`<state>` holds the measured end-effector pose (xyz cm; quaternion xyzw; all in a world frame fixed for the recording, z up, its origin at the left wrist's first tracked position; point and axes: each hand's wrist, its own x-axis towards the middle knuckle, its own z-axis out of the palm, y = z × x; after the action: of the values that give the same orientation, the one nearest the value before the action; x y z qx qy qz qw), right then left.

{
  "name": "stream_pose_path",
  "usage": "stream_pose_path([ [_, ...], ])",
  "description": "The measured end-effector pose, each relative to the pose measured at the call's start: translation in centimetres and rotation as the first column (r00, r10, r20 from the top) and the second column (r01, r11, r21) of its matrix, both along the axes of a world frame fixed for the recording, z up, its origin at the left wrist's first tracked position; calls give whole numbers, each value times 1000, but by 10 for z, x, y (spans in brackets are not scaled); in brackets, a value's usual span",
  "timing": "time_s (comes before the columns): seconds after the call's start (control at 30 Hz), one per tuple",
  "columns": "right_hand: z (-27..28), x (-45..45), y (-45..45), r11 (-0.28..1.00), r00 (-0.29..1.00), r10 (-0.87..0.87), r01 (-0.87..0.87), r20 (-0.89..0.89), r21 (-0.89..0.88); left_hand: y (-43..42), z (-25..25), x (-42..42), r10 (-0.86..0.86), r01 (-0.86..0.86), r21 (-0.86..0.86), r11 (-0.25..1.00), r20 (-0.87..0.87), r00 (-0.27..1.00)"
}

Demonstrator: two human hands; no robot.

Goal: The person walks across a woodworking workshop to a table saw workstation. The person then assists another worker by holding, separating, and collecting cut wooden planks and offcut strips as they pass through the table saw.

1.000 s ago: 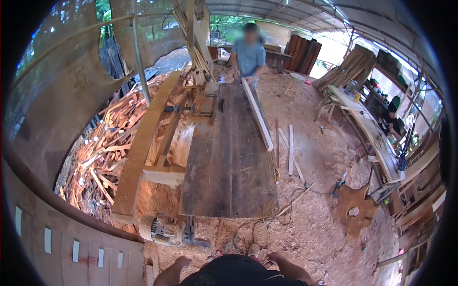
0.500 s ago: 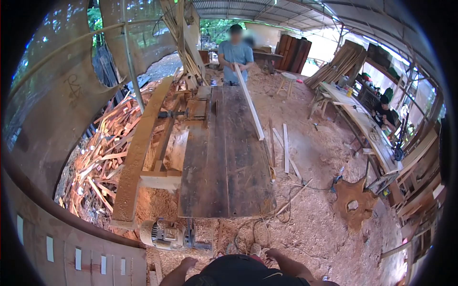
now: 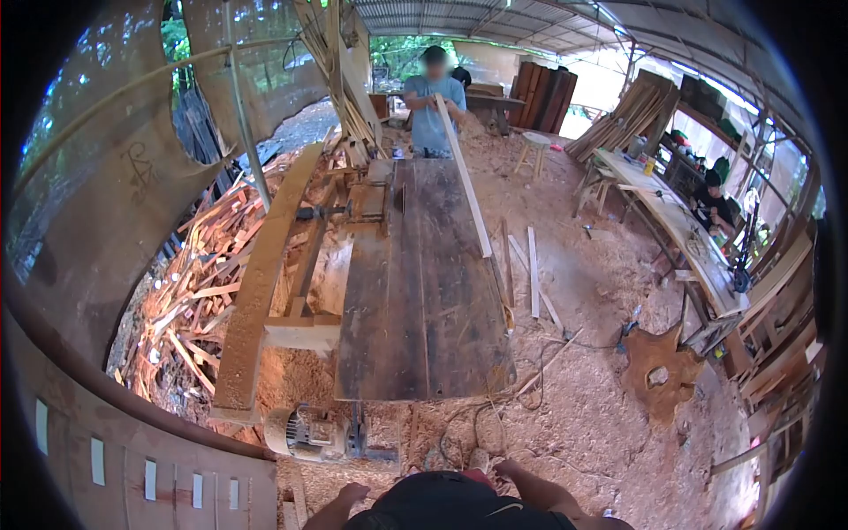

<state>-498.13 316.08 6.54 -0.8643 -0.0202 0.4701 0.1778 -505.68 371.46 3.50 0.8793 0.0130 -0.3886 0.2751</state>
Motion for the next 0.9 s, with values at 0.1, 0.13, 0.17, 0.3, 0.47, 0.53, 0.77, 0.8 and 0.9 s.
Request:
stream_pose_path([
  [0.1, 0, -2, 11, 705, 705, -693, 707, -153, 63, -7, 30, 9, 179, -186, -81, 979, -90, 980],
  [0.13, 5, -1, 15, 740, 737, -658, 671, -158, 50, -9, 42, 6, 238, -249, -108, 963, -102, 966],
  [0.17, 11, 2, 18, 772, 766, -621, 634, -163, 37, -11, 48, 4, 295, -309, -134, 941, -114, 949],
  [0.3, 12, 9, 18, 942, 935, -333, 336, -124, 1, -9, 38, 3, 342, -353, -75, 933, -132, 931],
  [0.47, 33, 9, 20, 953, 951, -303, 301, -67, -38, 4, -5, 0, 319, -346, -91, 934, -226, 920],
  [0.53, 15, 9, 10, 987, 989, -149, 148, -21, -69, 0, 13, 1, 262, -273, -45, 961, -179, 948],
  [0.77, -6, 5, -2, 957, 955, 262, -240, 138, -161, 3, -4, 0, -104, 103, 39, 994, 34, 994],
  [0.8, 1, 6, 0, 921, 910, 376, -344, 176, -184, 2, -4, 0, 46, -45, 11, 999, -51, 998],
  [0.9, 4, 7, 3, 997, 999, -30, 33, 38, -70, -3, 0, 3, 292, -298, 2, 955, -212, 933],
])
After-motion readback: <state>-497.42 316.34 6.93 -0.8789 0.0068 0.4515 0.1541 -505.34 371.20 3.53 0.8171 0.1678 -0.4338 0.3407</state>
